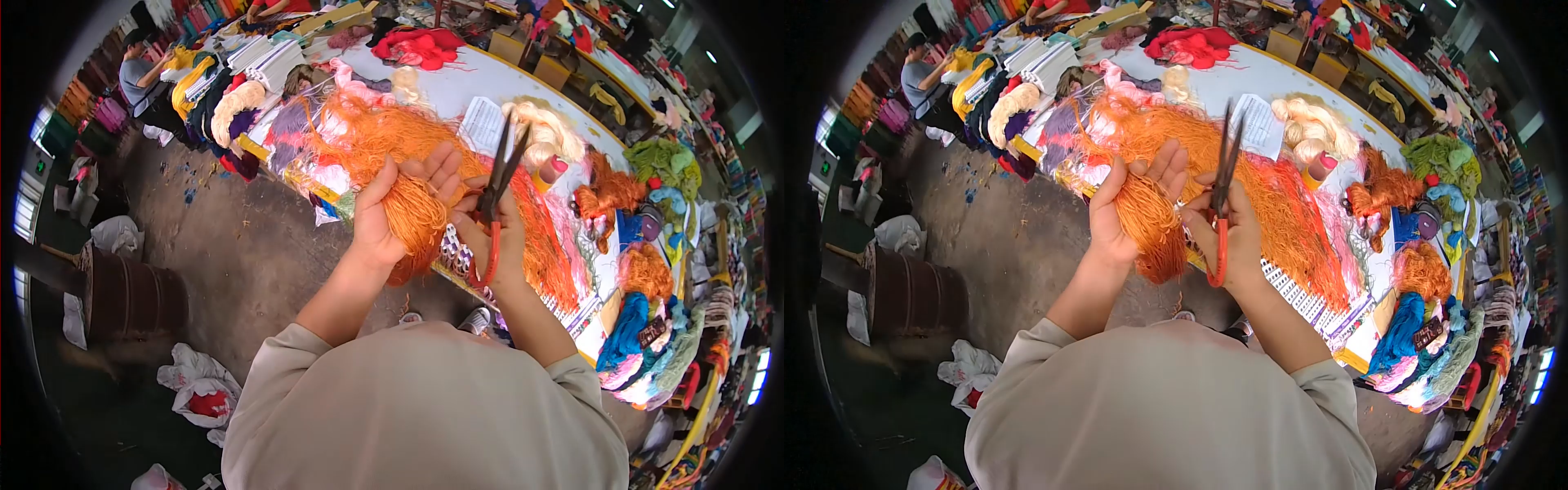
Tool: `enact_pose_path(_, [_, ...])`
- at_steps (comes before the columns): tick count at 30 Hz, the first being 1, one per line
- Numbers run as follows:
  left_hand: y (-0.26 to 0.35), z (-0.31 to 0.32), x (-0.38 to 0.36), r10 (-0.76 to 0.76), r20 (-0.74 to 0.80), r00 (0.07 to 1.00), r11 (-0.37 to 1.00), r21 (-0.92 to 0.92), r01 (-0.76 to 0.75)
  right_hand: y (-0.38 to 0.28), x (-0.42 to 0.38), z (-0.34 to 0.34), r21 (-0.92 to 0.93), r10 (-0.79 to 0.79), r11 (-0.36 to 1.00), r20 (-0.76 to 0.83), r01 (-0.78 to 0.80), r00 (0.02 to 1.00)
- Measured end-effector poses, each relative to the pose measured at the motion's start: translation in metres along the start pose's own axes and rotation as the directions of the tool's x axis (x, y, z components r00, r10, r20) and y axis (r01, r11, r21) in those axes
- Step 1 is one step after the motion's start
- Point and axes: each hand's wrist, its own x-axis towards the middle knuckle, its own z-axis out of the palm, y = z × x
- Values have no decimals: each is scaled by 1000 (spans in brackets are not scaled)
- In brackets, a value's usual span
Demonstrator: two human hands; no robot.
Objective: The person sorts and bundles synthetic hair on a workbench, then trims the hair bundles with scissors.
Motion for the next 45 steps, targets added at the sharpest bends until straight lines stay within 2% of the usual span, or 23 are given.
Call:
enact_pose_path(1, [0,1,0,13,52,999,995,102,-18,0,0,-3,-7,5,1000,-26,-6,1000])
enact_pose_path(2, [1,1,-2,11,52,999,995,101,-16,0,0,-6,-14,11,1000,-52,-12,999])
enact_pose_path(3, [3,1,-5,67,39,997,918,390,-77,1,0,-9,23,-12,1000,-65,14,998])
enact_pose_path(4, [4,1,-7,123,44,991,756,643,-122,0,-1,-11,22,-11,1000,-69,13,998])
enact_pose_path(6, [6,-4,-6,141,67,988,748,646,-151,-2,-4,-14,94,-16,995,-124,28,992])
enact_pose_path(8, [9,-3,-4,132,74,988,918,366,-151,-6,-5,-15,111,-17,993,-158,35,987])
enact_pose_path(12, [10,-7,-2,128,81,989,897,417,-150,-7,-5,-24,114,-38,991,-217,64,975])
enact_pose_path(14, [9,-3,-5,166,55,985,580,802,-143,-7,-5,-28,51,-95,993,-234,110,968])
enact_pose_path(15, [9,-1,-4,163,55,985,582,801,-141,-6,-4,-31,21,-149,987,-248,159,957])
enact_pose_path(17, [9,2,-2,206,73,976,347,927,-143,-8,-2,-38,-59,-224,974,-275,217,935])
enact_pose_path(18, [8,5,-1,204,73,976,349,926,-142,-11,-2,-39,-61,-225,974,-277,216,934])
enact_pose_path(20, [5,11,1,244,-55,968,549,831,-91,-17,-3,-40,-38,-211,977,-288,209,934])
enact_pose_path(21, [8,5,2,242,-54,969,551,830,-91,-21,-3,-41,-41,-213,977,-289,210,933])
enact_pose_path(23, [16,-8,4,213,-42,976,871,460,-170,-27,-4,-45,8,-220,973,-291,232,931])
enact_pose_path(24, [16,-6,4,279,-137,951,875,445,-192,-25,-4,-49,-10,-219,974,-290,226,932])
enact_pose_path(25, [19,-7,5,275,-138,951,877,442,-189,-22,-3,-54,-14,-219,974,-293,225,931])
enact_pose_path(28, [29,-6,7,412,-107,905,760,589,-276,-18,-2,-63,-109,-223,974,-338,198,914])
enact_pose_path(32, [41,-5,6,469,-128,874,684,679,-267,-16,-6,-77,-117,-251,968,-374,223,893])
enact_pose_path(34, [52,-4,2,477,-107,872,683,670,-291,-18,-9,-87,-177,-259,963,-392,204,883])
enact_pose_path(37, [73,-4,0,477,-96,874,701,642,-312,-21,-14,-101,-124,-229,973,-449,193,864])
enact_pose_path(40, [96,-2,-2,480,-58,875,696,633,-340,-17,-19,-118,-151,-240,970,-486,190,840])
enact_pose_path(42, [111,3,-4,490,-18,871,690,619,-376,-10,-23,-137,-245,-261,957,-503,154,824])
enact_pose_path(45, [140,8,-8,430,83,899,738,542,-403,-6,-34,-159,-498,-332,867,-525,33,784])
